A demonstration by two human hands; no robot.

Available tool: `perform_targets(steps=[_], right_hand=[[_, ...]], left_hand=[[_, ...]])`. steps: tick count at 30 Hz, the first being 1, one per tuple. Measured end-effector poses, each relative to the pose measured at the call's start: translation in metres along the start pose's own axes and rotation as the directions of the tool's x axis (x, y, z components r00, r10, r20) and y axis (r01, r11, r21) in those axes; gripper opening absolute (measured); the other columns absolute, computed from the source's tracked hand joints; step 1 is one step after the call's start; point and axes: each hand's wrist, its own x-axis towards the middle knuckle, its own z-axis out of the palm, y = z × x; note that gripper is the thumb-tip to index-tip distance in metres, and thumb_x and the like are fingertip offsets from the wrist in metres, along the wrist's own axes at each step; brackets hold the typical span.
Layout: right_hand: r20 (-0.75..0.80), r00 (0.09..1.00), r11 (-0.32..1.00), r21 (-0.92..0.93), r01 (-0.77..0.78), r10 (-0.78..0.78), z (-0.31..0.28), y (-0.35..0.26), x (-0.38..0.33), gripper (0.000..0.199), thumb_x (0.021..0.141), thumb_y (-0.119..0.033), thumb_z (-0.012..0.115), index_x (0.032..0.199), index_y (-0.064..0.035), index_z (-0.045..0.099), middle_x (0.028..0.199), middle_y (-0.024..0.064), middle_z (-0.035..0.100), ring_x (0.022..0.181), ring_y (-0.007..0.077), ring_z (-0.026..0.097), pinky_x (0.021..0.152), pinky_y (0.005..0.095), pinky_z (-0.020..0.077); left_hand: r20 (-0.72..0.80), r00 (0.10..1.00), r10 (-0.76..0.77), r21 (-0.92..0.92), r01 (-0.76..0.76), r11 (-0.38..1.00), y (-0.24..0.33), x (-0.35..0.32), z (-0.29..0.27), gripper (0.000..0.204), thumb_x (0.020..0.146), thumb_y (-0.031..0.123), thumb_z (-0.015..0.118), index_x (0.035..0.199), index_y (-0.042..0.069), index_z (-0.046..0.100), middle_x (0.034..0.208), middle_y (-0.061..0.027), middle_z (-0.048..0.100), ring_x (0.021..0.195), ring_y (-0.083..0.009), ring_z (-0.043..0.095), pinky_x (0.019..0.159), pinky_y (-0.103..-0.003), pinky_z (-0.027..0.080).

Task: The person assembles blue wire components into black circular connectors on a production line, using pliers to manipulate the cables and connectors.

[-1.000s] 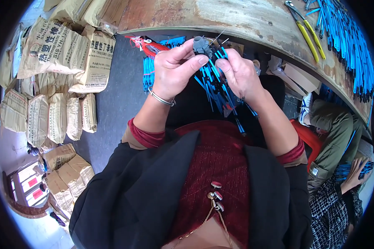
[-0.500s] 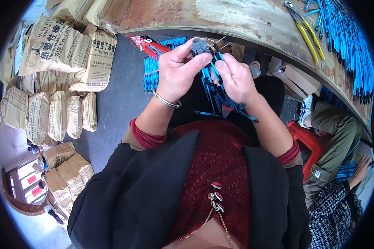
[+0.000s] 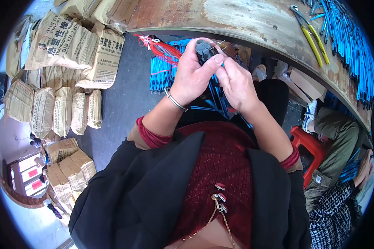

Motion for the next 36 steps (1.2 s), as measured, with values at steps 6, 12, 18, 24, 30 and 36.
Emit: perform_targets(steps=[6, 12, 18, 24, 30, 36], right_hand=[[-0.124, 0.992, 0.987, 0.153, 0.040, -0.021, -0.001, 0.012, -0.032, 0.014, 0.084, -0.007, 0.054, 0.097, 0.0007, 0.056, 0.076, 0.0141, 0.057, 0.065, 0.0215, 0.057, 0.061, 0.0297, 0.0461], [-0.004, 0.999, 0.988, 0.147, -0.040, 0.041, -0.014, 0.009, -0.022, 0.008, 0.082, -0.007, 0.058, 0.082, 0.0010, 0.059, 0.071, 0.0122, 0.055, 0.062, 0.0249, 0.055, 0.059, 0.0318, 0.0453], [0.021, 0.999, 0.992, 0.122, 0.032, -0.034, -0.006, 0.011, -0.018, 0.008, 0.082, -0.007, 0.057, 0.083, 0.0012, 0.058, 0.069, 0.0126, 0.054, 0.061, 0.0265, 0.055, 0.057, 0.0334, 0.0442], [-0.041, 0.999, 1.000, 0.019, 0.019, -0.018, 0.000, 0.000, -0.019, 0.008, 0.082, -0.006, 0.058, 0.084, 0.0010, 0.059, 0.073, 0.0129, 0.056, 0.063, 0.0274, 0.056, 0.059, 0.0333, 0.0453], [-0.067, 0.996, 0.998, -0.030, 0.058, -0.060, -0.018, 0.008, -0.022, 0.011, 0.077, -0.006, 0.062, 0.087, 0.0005, 0.061, 0.074, 0.0126, 0.058, 0.067, 0.0269, 0.058, 0.062, 0.0321, 0.0472], [0.020, 0.995, 0.993, -0.065, 0.096, -0.095, -0.026, 0.022, -0.016, 0.016, 0.072, -0.008, 0.066, 0.086, -0.0017, 0.062, 0.073, 0.0120, 0.060, 0.070, 0.0262, 0.060, 0.062, 0.0326, 0.0477]], left_hand=[[0.194, 0.980, 0.037, -0.166, -0.005, 0.986, 0.007, -0.006, -0.008, 0.033, 0.083, 0.007, 0.057, 0.111, 0.002, 0.041, 0.097, -0.0111, 0.054, 0.092, -0.0208, 0.054, 0.085, -0.037, 0.044], [0.342, 0.927, 0.156, -0.221, -0.082, 0.972, 0.004, -0.004, -0.013, 0.033, 0.084, 0.010, 0.057, 0.111, 0.002, 0.041, 0.095, -0.0119, 0.055, 0.091, -0.0230, 0.055, 0.087, -0.041, 0.043], [0.330, 0.930, 0.162, -0.159, -0.114, 0.981, 0.002, -0.002, -0.018, 0.029, 0.083, 0.009, 0.058, 0.108, 0.003, 0.043, 0.094, -0.0119, 0.055, 0.088, -0.0210, 0.055, 0.086, -0.040, 0.044], [-0.006, 1.000, -0.008, -0.148, 0.007, 0.989, 0.003, -0.007, 0.003, 0.014, 0.082, 0.004, 0.056, 0.093, 0.002, 0.048, 0.080, -0.0109, 0.058, 0.077, -0.0188, 0.058, 0.076, -0.035, 0.048], [0.019, 0.999, 0.037, -0.201, -0.033, 0.979, 0.007, -0.004, 0.010, 0.007, 0.083, 0.001, 0.053, 0.088, 0.001, 0.048, 0.074, -0.0104, 0.059, 0.073, -0.0187, 0.058, 0.071, -0.033, 0.049], [0.085, 0.995, 0.044, -0.287, -0.018, 0.958, 0.010, 0.002, 0.012, 0.005, 0.083, 0.002, 0.054, 0.085, 0.000, 0.050, 0.076, -0.0092, 0.062, 0.072, -0.0118, 0.059, 0.066, -0.026, 0.049]])
